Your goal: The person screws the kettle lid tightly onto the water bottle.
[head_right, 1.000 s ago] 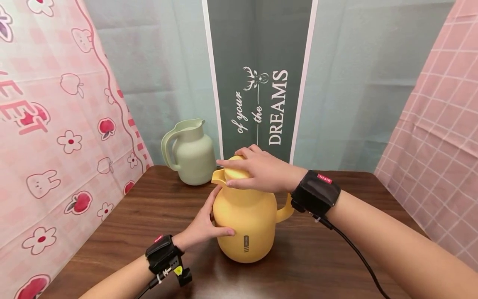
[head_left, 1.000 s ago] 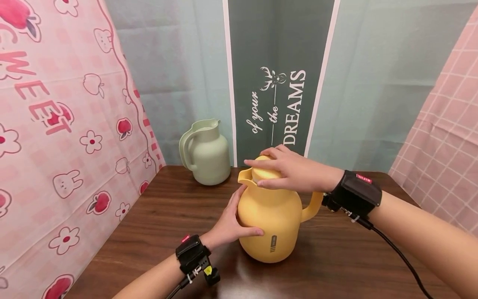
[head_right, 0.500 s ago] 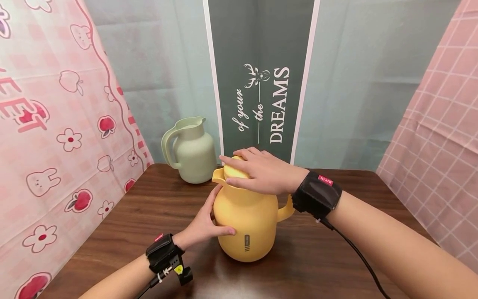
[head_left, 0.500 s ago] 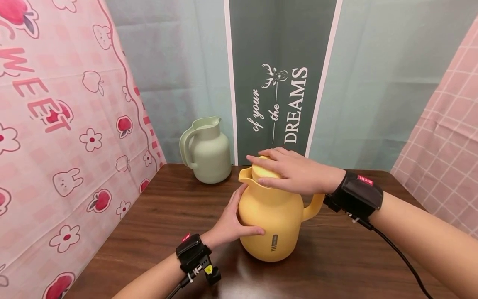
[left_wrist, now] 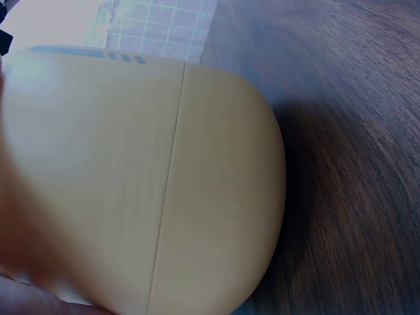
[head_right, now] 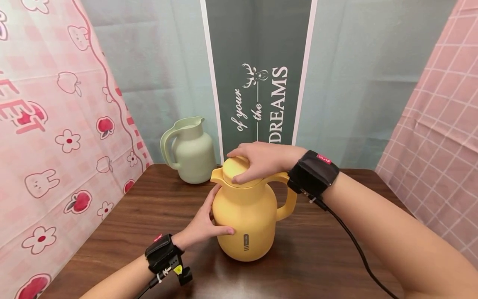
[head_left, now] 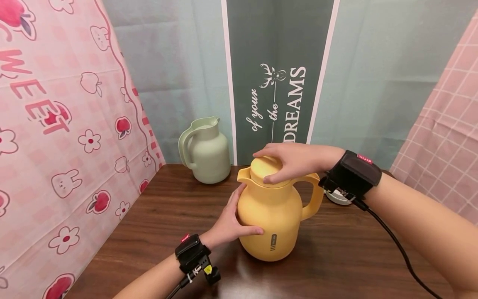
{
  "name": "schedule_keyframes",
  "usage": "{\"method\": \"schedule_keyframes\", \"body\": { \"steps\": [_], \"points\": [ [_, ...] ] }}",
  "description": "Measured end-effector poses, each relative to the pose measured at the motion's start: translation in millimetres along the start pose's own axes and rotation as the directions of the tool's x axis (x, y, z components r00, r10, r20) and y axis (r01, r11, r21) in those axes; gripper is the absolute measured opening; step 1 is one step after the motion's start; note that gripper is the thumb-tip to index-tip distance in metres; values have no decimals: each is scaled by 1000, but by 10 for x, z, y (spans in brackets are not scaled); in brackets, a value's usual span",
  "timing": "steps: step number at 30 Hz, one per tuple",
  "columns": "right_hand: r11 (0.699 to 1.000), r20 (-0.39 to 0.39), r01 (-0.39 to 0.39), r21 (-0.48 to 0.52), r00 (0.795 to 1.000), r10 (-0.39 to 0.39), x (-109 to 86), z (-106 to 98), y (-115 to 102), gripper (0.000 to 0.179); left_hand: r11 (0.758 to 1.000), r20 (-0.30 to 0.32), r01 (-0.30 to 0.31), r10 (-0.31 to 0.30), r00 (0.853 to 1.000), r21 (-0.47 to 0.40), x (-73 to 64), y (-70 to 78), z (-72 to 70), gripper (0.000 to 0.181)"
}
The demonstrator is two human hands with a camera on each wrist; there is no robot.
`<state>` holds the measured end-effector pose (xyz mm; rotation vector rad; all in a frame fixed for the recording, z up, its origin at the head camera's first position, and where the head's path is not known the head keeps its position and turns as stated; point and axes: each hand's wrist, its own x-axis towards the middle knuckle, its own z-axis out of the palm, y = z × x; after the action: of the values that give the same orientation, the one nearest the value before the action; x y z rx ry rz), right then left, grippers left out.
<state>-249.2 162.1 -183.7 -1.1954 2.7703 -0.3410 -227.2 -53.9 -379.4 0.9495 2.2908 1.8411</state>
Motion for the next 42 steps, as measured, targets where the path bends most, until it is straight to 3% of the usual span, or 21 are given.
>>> {"method": "schedule_keyframes", "body": {
  "steps": [5, 10, 12, 15, 18, 22, 25, 37, 42],
  "points": [
    [992, -82, -53, -116, 996, 44, 40, 26, -19, 58, 1000, -2, 3, -3, 1000, 0, -4, -1, -3, 112],
    [969, -115, -102, -223, 990, 78, 65, 26, -46, 70, 1000, 4, -4, 4, 1000, -12, -11, -10, -9, 111],
    [976, -87, -90, -197, 993, 74, 64, 0, -52, 75, 1000, 6, -8, 8, 1000, -16, -15, -13, -12, 111],
    [997, -22, -42, -72, 999, 40, 47, -63, -48, 78, 1000, 4, -8, 8, 1000, -10, -21, -15, -13, 110],
    [997, 55, -19, 68, 998, 15, 31, -123, -45, 79, 1000, 4, -4, 4, 1000, -2, -26, -20, -11, 111],
    [993, 106, -15, 117, 994, 3, 33, -149, -52, 83, 1000, 6, -7, 7, 1000, 7, -28, -34, -7, 111],
    [993, 99, -22, 114, 995, 11, 42, -143, -58, 85, 1000, 5, -6, 6, 1000, 9, -27, -37, -5, 111],
    [994, -26, -88, -72, 996, 86, 72, -85, -73, 89, 1000, 5, -10, 10, 1000, 11, -13, -12, -6, 112],
    [988, -19, -117, -98, 993, 116, 66, -88, -62, 91, 1000, 8, -14, 13, 1000, 14, -6, -9, -1, 112]
  ]
}}
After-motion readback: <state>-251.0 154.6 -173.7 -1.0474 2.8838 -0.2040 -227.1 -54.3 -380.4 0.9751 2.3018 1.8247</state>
